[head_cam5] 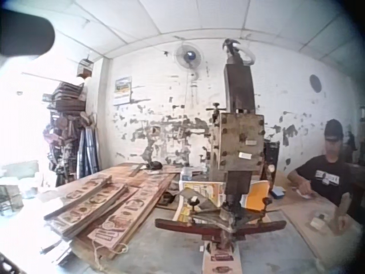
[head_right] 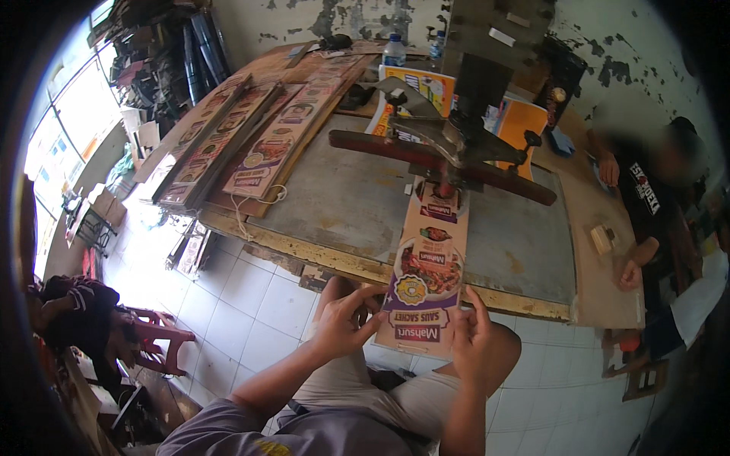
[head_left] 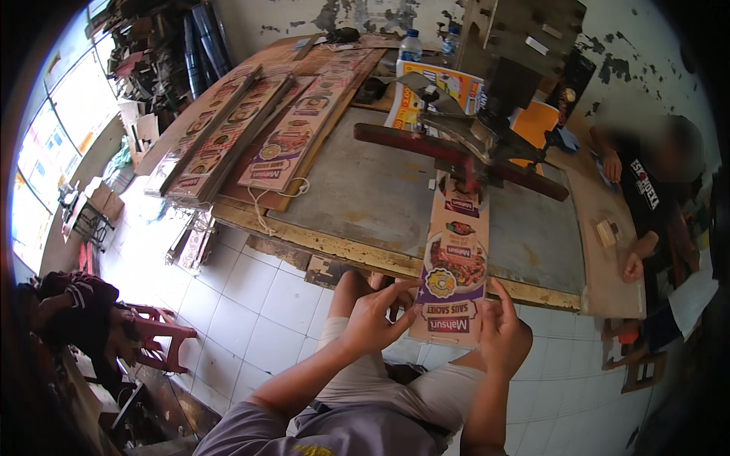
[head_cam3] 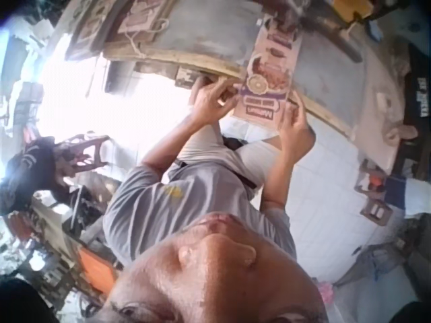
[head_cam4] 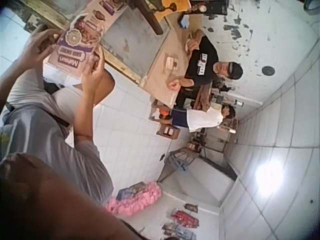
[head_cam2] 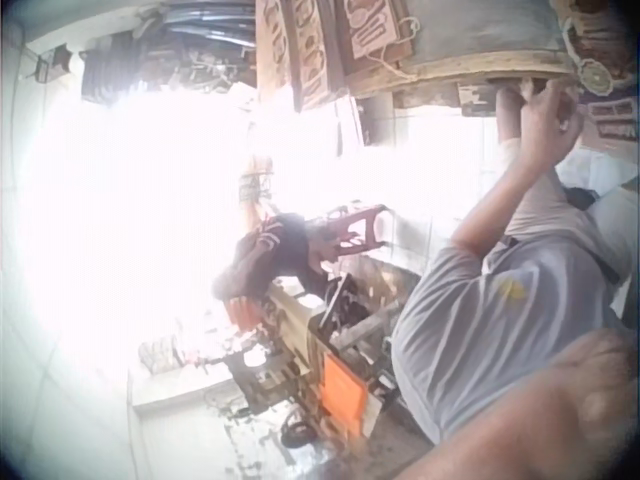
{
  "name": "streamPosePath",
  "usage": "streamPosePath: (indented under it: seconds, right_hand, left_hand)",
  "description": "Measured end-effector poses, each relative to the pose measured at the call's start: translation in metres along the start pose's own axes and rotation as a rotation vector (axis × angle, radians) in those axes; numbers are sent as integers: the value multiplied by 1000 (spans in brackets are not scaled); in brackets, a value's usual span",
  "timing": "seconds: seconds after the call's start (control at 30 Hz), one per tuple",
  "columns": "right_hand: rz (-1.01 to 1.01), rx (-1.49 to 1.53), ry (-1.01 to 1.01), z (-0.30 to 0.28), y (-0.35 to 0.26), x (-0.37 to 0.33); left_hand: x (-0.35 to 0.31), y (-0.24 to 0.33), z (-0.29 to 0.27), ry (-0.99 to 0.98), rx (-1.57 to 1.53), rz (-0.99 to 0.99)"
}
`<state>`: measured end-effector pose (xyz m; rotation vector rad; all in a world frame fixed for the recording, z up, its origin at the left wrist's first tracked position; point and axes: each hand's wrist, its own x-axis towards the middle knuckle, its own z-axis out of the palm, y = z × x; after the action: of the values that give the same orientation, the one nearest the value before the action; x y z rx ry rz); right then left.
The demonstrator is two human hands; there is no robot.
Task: The person aligns a printed cardboard strip on a flatbed screen-printing press and uses a wooden squeegee to apply ink through a stencil onto the cardboard.
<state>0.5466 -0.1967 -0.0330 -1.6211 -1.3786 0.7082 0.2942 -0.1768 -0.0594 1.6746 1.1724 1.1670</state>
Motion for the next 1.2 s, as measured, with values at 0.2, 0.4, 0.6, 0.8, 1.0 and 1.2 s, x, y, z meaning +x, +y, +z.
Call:
streamPosePath:
  seconds: [0.2,0.4,0.6,0.8,1.0,1.2]
  right_hand:
    - [-322,-313,250,-11,19,18]
    - [-632,-319,8,-14,9,71]
    - [-605,-440,19,-5,3,87]
    - [-607,-461,-37,-15,11,79]
    - [-619,-489,-82,-20,12,73]
    - [-584,-501,-93,-17,11,74]
  left_hand:
    - [7,-28,-14,263,588,475]
    - [25,-40,-9,89,787,554]
    - [26,-53,20,69,742,545]
    - [19,-62,33,304,817,593]
    - [14,-56,34,299,815,582]
    - [14,-48,35,281,801,518]
